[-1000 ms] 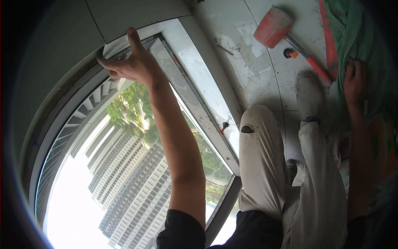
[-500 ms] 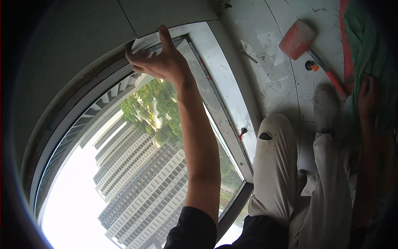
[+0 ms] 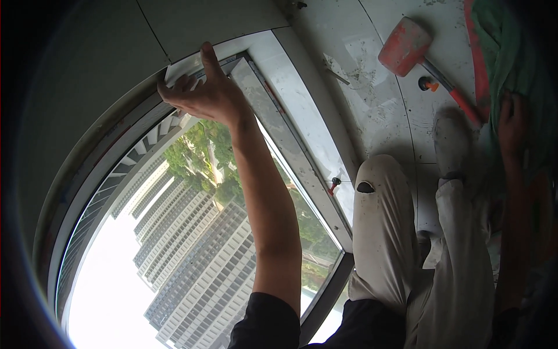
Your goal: Measure, mark, and cut a ceramic tile using a tape measure, straight edge, and angle grinder.
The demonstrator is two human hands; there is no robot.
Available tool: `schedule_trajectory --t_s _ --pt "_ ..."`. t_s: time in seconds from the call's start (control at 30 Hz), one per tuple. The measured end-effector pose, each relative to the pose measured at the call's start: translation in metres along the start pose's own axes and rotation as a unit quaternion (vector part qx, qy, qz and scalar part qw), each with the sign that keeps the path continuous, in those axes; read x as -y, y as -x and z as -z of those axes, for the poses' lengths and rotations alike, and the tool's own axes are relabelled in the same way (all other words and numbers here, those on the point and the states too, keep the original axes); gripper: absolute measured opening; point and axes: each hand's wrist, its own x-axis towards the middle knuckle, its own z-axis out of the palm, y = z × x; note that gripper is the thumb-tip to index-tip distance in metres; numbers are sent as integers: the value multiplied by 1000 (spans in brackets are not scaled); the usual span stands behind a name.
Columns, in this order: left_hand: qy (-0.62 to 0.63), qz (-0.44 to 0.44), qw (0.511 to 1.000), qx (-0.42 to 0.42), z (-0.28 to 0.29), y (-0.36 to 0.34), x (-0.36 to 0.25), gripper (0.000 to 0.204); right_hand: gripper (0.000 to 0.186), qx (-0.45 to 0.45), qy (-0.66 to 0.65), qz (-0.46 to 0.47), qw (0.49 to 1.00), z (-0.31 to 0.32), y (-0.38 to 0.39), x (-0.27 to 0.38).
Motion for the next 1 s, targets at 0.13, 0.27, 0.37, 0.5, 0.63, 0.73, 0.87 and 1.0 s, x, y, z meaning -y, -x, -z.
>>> schedule_trajectory --t_s 0.13,0.27,0.37,0.5,0.63,0.73,0.87,1.0 --pt "57 41 997 24 2 2 -7 105 27 -16 -5 3 1000 2 0 1" --pt "65 20 997 22 -1 -2 0 103 26 -16 1 10 1000 3 -2 1" --pt "79 7 997 17 -2 -3 3 101 26 -6 -7 12 1000 1 -1 -2" --pt "44 17 999 16 1 -5 2 103 26 -21 0 11 1000 -1 -2 -2" --pt "45 -3 999 10 -9 8 6 106 27 -13 -6 7 1000 9 -4 9" --pt "3 -25 1000 -6 4 -9 10 109 29 -5 -11 7 1000 -11 4 -3" --pt "19 -32 999 -14 -3 -4 7 112 30 17 13 14 1000 1 -4 -11" --pt "32 7 999 9 -3 2 2 113 31 22 16 12 1000 4 -4 -10"
